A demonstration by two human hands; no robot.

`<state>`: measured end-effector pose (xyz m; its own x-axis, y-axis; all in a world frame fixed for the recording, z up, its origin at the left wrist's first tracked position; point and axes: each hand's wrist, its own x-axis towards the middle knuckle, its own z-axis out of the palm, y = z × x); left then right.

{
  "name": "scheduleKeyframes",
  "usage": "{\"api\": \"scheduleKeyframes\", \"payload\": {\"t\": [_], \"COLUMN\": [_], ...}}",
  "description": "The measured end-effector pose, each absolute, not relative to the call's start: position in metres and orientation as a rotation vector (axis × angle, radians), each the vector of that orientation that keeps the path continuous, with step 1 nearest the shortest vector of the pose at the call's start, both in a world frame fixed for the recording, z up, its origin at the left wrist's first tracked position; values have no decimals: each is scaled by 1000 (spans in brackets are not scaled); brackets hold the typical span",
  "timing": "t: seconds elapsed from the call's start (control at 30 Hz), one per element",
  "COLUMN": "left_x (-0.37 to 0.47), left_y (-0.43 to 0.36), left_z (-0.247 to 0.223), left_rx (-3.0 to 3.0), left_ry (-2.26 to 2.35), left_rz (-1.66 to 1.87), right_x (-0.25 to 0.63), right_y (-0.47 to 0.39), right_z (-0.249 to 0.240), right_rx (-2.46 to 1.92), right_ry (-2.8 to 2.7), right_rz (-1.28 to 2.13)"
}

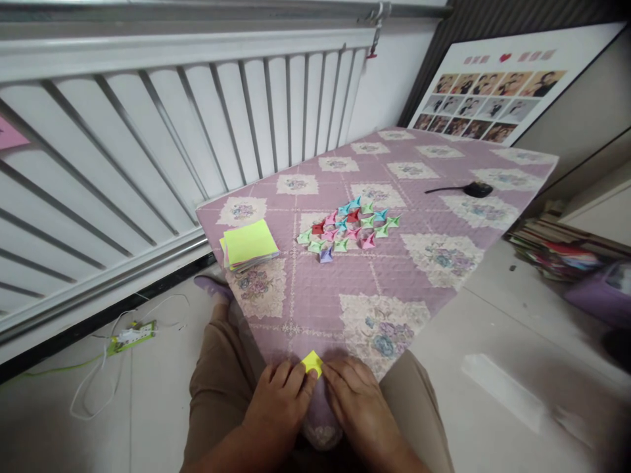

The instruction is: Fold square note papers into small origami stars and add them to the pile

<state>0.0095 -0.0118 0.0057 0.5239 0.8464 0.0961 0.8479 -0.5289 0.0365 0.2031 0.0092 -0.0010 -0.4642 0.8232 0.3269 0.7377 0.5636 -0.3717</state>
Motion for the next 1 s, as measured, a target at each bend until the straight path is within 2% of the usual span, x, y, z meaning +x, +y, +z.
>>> {"api": "scheduleKeyframes", "payload": {"t": [0.13, 0.37, 0.63, 0.87, 1.0], "left_x": [11, 9, 9, 21, 23], "left_y": [-12, -18, 10, 36, 32], "left_z": [8, 4, 34, 39, 37], "left_rx": [-2703, -2728, -2793, -2767, -2780], "left_ry": [-1516, -1639, -2301, -2349, -2358], "left_rz": [-138, -173, -464, -241, -326], "right_x": [192, 181, 180, 183, 186], "right_y": [9, 40, 44, 38, 37], "right_z": [7, 42, 42, 37, 32], "right_rx": [-1472, -1723, -1736, -1688, -1667], "right_ry": [-2194, -2243, -2217, -2186, -2194], "right_rz": [283, 564, 627, 585, 596]}}
